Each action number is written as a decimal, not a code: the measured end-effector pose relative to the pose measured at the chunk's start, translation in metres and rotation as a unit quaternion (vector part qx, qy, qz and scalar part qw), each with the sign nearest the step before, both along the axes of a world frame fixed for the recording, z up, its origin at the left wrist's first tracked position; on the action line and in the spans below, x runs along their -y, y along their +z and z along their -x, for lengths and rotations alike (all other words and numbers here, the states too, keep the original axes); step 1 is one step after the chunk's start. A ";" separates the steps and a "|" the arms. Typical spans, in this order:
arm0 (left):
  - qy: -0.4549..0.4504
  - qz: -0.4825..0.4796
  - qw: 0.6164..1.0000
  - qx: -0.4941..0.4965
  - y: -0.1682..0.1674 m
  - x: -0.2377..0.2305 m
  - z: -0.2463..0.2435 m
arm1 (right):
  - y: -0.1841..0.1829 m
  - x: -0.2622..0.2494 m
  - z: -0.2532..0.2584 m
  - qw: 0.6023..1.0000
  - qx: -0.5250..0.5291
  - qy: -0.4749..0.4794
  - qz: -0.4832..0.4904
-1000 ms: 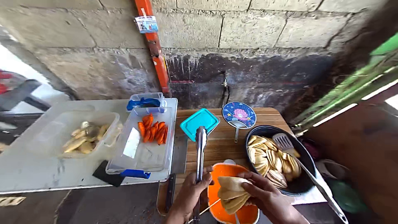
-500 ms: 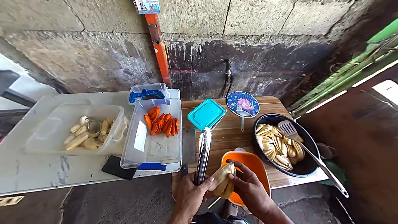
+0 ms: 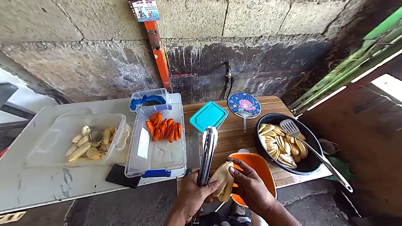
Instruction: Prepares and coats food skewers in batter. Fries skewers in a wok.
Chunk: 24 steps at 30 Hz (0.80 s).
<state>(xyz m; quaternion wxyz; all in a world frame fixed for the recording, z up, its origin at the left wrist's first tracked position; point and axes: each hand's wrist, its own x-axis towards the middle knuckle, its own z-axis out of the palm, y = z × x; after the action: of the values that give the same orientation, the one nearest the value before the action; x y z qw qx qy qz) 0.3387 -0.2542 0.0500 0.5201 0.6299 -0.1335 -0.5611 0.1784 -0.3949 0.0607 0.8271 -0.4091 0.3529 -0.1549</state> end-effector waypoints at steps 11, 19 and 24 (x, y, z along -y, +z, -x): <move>-0.032 0.002 0.999 0.016 -0.008 0.015 0.027 | 0.023 0.010 0.039 0.983 -0.049 0.112 0.139; -0.053 -0.056 0.991 0.111 0.006 0.022 0.042 | 0.010 -0.004 0.058 0.980 -0.088 0.030 0.178; -0.102 -0.071 0.983 0.137 0.011 0.026 0.045 | 0.011 -0.005 0.064 0.979 -0.100 0.012 0.176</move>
<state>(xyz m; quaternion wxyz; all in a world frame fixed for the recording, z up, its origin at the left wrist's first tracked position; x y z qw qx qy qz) 0.2939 -0.2800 0.0613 0.3910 0.7192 -0.2273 -0.5275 0.1146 -0.3902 0.0718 0.7046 -0.5660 0.3959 -0.1626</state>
